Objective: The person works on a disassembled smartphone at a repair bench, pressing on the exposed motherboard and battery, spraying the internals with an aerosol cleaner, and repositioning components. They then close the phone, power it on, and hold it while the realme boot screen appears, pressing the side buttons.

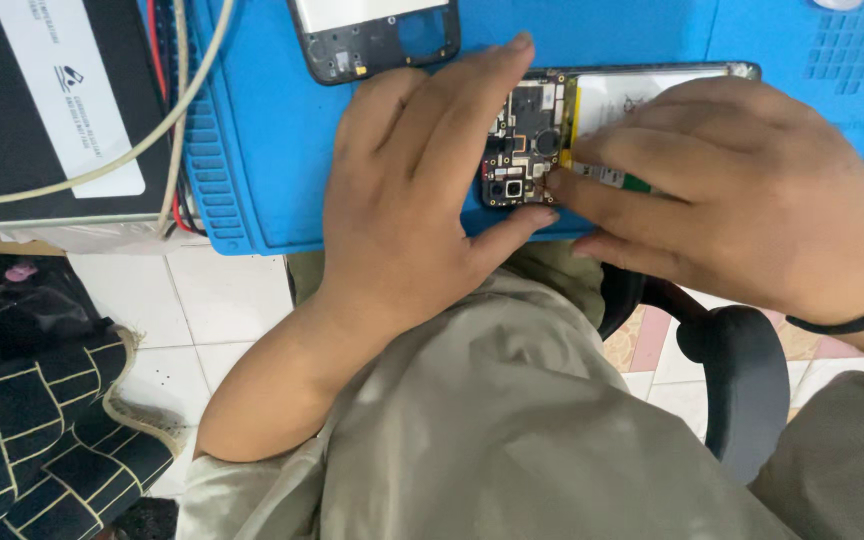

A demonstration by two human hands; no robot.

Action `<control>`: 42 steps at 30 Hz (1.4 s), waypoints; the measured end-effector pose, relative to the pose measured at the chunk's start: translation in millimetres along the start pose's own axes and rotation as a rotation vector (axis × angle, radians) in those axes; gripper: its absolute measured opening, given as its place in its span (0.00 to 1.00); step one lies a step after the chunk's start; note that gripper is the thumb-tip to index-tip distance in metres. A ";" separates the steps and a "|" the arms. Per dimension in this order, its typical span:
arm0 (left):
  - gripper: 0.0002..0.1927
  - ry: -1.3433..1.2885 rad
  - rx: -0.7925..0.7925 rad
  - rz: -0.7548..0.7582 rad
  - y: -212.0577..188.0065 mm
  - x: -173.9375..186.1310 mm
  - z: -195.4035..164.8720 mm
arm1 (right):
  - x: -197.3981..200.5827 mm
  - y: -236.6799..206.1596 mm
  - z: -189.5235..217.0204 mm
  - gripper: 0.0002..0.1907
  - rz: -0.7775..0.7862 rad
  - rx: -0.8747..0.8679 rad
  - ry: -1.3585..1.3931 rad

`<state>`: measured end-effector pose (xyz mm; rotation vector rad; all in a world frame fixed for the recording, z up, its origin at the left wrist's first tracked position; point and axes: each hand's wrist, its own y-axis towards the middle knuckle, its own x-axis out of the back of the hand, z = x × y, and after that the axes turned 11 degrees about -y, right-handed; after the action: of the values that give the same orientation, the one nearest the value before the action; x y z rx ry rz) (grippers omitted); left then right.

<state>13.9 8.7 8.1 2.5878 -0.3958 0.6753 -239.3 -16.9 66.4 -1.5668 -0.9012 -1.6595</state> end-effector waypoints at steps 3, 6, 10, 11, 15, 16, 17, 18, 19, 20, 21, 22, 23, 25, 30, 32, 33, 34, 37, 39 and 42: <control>0.47 0.011 0.013 0.004 -0.9 -1.2 -0.3 | -1.8 -2.3 1.9 0.24 -0.010 -0.019 -0.036; 0.46 0.019 0.022 0.010 -1.7 -1.7 0.4 | -3.4 -1.6 1.3 0.24 -0.042 -0.034 0.097; 0.45 0.034 0.021 0.024 -1.3 -2.4 1.6 | -13.1 -4.1 3.3 0.21 -0.115 -0.035 0.089; 0.44 0.044 0.031 0.031 -1.5 -2.9 0.8 | -15.9 -5.7 3.7 0.21 -0.125 -0.038 0.095; 0.43 0.072 0.035 0.058 -0.4 -3.5 1.8 | -30.2 -13.8 13.0 0.21 -0.174 -0.112 0.029; 0.43 0.074 0.036 0.063 -0.3 -4.1 2.1 | -35.4 -15.6 17.4 0.21 -0.198 -0.147 0.030; 0.43 0.077 0.037 0.065 -0.4 -4.1 3.0 | -42.8 -16.4 22.6 0.22 -0.226 -0.180 0.031; 0.43 0.080 0.041 0.067 -0.5 -4.7 3.8 | -50.2 -17.6 26.9 0.23 -0.253 -0.213 0.031; 0.43 0.083 0.044 0.070 -0.8 -5.4 4.8 | -57.0 -19.6 30.5 0.23 -0.268 -0.236 0.007; 0.42 0.088 0.051 0.073 -1.2 -6.1 5.4 | -63.8 -21.7 33.7 0.24 -0.284 -0.259 -0.017; 0.42 0.090 0.055 0.076 -1.5 -6.5 6.4 | -70.4 -23.7 35.3 0.24 -0.299 -0.279 -0.039; 0.41 0.093 0.059 0.080 -1.7 -6.9 7.3 | -76.4 -26.0 34.6 0.24 -0.318 -0.266 -0.054; 0.40 0.090 0.059 0.085 -1.3 -7.1 8.6 | -80.9 -28.3 32.8 0.24 -0.336 -0.252 -0.068; 0.36 0.070 0.061 0.086 -1.2 -6.8 8.8 | -86.1 -31.8 32.3 0.25 -0.353 -0.233 -0.082; 0.27 0.029 0.019 0.068 4.9 -6.4 13.7 | -90.1 -29.3 27.1 0.24 -0.393 -0.202 -0.097; 0.26 0.020 0.012 0.069 4.9 -6.1 14.8 | -88.6 -30.6 26.0 0.25 -0.357 -0.203 -0.089; 0.26 0.019 0.011 0.067 4.2 -6.2 15.4 | -88.6 -32.0 25.7 0.26 -0.342 -0.203 -0.086; 0.26 0.019 0.011 0.066 3.2 -6.2 15.9 | -89.6 -33.6 26.1 0.25 -0.341 -0.204 -0.082; 0.26 0.018 0.012 0.063 1.3 -7.7 16.9 | -93.9 -38.3 26.3 0.24 -0.355 -0.218 -0.090; 0.26 0.006 0.039 0.067 1.7 -6.8 13.6 | -96.2 -37.4 28.2 0.24 -0.372 -0.235 -0.099; 0.24 0.020 0.050 0.045 8.7 -4.5 5.4 | -90.7 -29.9 31.8 0.23 -0.362 -0.270 -0.044</control>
<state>9.1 -0.6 4.4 2.6239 -0.4368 0.7348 -243.2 27.1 -24.0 -1.6971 -1.0680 -2.0788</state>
